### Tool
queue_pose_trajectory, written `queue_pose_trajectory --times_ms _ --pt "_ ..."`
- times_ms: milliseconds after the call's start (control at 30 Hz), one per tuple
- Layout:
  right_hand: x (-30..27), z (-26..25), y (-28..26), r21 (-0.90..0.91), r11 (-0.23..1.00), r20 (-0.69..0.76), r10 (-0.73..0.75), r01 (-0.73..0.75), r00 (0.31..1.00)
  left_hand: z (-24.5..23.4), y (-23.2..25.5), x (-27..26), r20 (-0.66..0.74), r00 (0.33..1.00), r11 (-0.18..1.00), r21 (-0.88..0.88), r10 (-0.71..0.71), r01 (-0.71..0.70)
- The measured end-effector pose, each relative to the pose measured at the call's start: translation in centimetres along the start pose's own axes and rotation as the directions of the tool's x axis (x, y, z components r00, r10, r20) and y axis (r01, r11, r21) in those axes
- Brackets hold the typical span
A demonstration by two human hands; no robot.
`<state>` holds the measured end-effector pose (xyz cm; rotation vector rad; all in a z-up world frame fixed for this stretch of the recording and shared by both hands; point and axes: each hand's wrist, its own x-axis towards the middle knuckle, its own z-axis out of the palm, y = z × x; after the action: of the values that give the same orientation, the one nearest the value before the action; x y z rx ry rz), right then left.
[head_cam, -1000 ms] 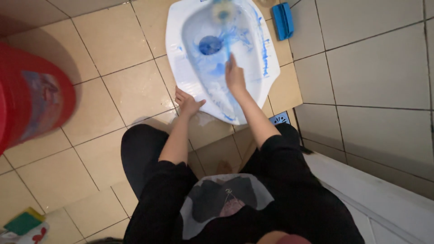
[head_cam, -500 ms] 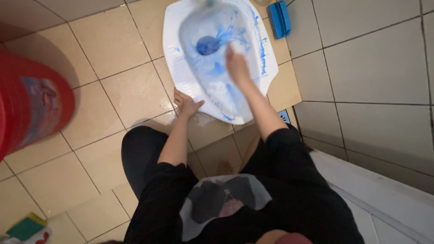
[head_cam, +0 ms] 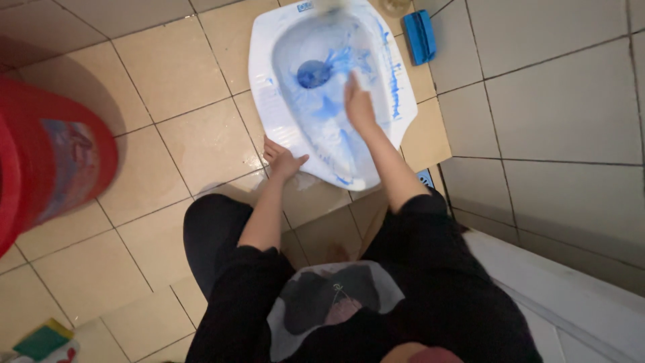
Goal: The person applies blue liquid cleaner to the toilet bowl, then scrubs the interior with a toilet brush. They later use a sponge and water from a pink scoop to wipe the exterior surfaces of the toilet.
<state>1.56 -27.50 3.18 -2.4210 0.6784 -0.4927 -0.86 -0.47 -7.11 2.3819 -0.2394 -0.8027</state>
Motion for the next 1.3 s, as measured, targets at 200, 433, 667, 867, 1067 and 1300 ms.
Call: queue_pose_trajectory --times_ms 200,433,667,867,1067,1300 --pt "-1.4 1.6 -2.8 -0.137 0.986 0.167 0.117 -0.095 0.979 -1.3 1.2 -0.8 -0.025 0.995 0.989 -0.119 -0.095 0.091" --pt "-4.7 3.5 -4.6 -0.154 0.986 0.304 -0.014 0.063 0.953 -0.8 1.3 -1.2 -0.046 0.996 0.995 -0.058 -0.078 0.075" --pt "-12.7 -0.5 -4.7 -0.169 0.958 0.471 -0.129 0.233 0.873 -0.1 0.6 -0.2 -0.085 0.996 0.998 0.051 -0.037 0.041" --pt "-8.8 -0.1 -3.0 0.04 0.992 0.375 -0.128 0.122 0.918 1.1 -0.1 0.4 -0.092 0.995 0.995 0.089 -0.025 0.034" --pt "-16.4 -5.7 -1.6 0.065 0.958 0.6 0.187 -0.28 0.778 -1.8 2.0 -1.6 -0.043 0.989 0.99 -0.034 -0.14 0.139" --pt "-6.7 3.4 0.3 0.291 0.569 0.825 0.258 -0.769 0.503 -0.4 1.5 -1.2 -0.089 0.989 0.984 -0.148 -0.117 0.103"
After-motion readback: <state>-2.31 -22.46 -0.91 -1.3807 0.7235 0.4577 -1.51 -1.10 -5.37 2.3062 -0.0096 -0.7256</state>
